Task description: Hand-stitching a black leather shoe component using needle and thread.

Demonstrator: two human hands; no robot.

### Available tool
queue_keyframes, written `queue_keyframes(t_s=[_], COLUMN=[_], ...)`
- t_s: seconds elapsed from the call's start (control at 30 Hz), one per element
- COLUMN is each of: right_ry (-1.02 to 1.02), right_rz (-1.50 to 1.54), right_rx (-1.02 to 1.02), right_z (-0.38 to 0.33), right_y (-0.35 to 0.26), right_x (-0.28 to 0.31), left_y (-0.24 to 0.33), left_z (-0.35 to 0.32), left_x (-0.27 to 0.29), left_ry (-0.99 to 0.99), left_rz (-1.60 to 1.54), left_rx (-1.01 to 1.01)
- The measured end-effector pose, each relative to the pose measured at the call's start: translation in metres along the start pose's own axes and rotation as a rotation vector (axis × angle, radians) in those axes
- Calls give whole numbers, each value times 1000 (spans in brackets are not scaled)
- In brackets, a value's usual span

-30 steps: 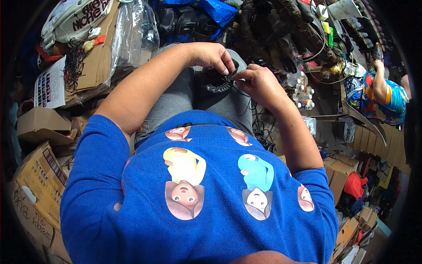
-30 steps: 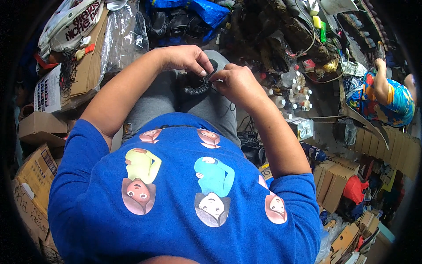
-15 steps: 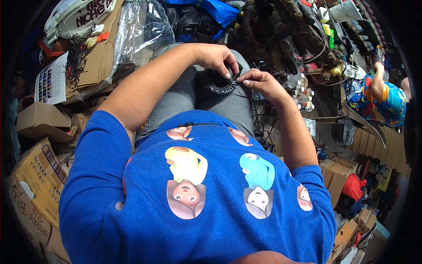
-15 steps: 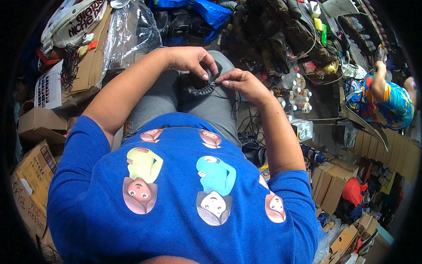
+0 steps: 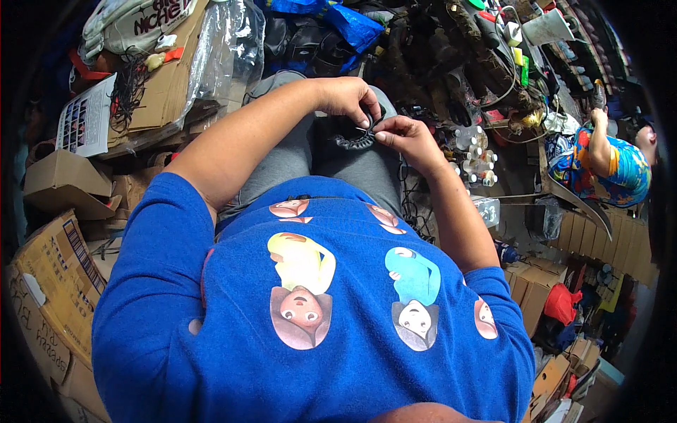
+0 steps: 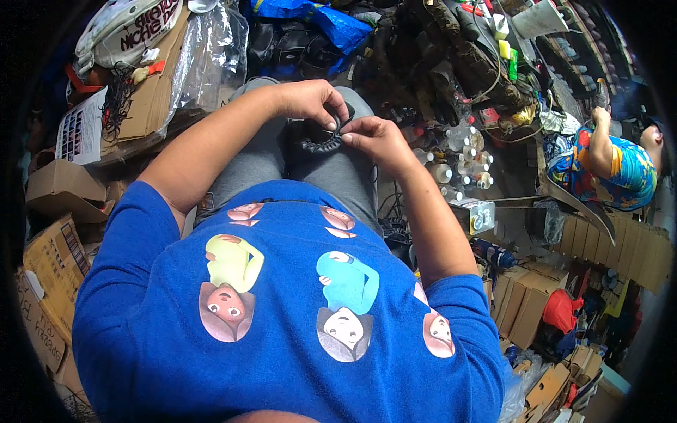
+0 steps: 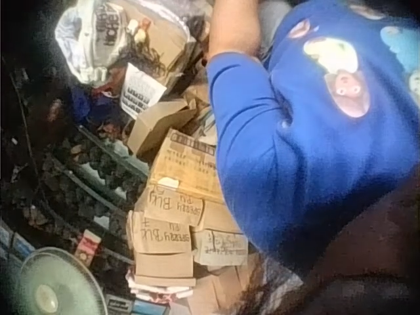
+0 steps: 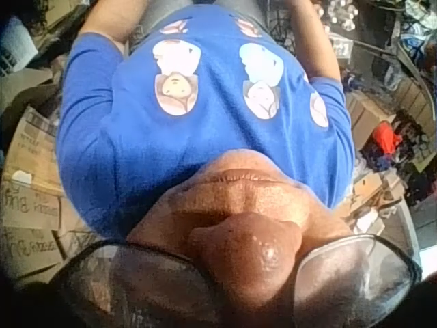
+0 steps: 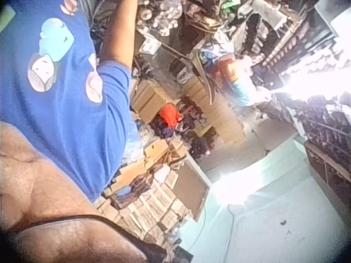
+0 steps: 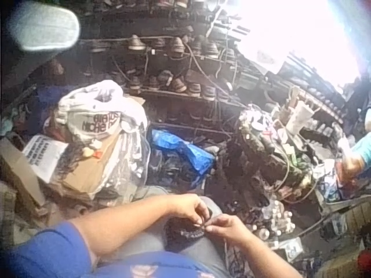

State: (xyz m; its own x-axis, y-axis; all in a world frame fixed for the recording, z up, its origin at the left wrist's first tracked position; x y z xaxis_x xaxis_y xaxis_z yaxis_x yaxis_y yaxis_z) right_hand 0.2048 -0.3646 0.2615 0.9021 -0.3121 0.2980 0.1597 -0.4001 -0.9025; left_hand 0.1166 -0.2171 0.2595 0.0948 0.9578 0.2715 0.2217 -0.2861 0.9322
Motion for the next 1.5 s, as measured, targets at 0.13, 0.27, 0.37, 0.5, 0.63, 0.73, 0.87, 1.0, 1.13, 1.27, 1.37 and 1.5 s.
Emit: queue_keyframes(t_s=[0.13,0.27,0.37,0.5,0.63,0.73,0.87,1.0,1.13,1.27,1.37,1.5], right_ry=[121,167,261,406,255,115,19,-2,-21,-74,-84,-130], right_rz=[-297,-342,-498,-642,-416,-302,-290,-255,-290,-292,-203,-134], right_rx=[285,296,369,628,299,233,143,164,144,75,106,111], right_z=[-11,-23,-34,-47,-40,-25,-15,-7,-3,-2,-1,5], right_y=[-17,-24,-28,-27,-22,-8,-9,-10,-10,-12,-10,-1], right_x=[3,0,-8,-21,-15,-1,6,8,9,10,10,11], left_y=[3,9,13,10,13,12,-2,-8,-8,-8,-5,-6], left_z=[-18,-61,-80,-87,-88,-85,-77,-74,-72,-69,-67,-55], left_x=[9,8,-9,-22,-21,-20,-15,-14,-15,-17,-18,-16], left_ry=[336,587,674,771,797,718,705,696,671,659,647,589], left_rz=[246,344,310,633,521,286,292,313,332,324,330,258], left_rx=[-229,-230,-176,-226,-190,-238,-219,-220,-205,-200,-203,-206])
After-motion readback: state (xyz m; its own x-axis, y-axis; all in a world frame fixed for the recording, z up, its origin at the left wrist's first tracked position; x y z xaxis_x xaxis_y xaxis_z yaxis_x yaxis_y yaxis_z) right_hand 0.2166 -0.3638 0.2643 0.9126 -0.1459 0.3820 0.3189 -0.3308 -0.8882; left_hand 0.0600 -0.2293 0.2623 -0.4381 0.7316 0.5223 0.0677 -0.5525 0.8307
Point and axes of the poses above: each hand's wrist, its own z-axis towards the middle knuckle, its own x-axis out of the back of the hand, y = z × x, the point moved 4 cm from there along z, towards the middle knuckle, and after that the axes turned 11 degrees about y, right-handed, at the moved point
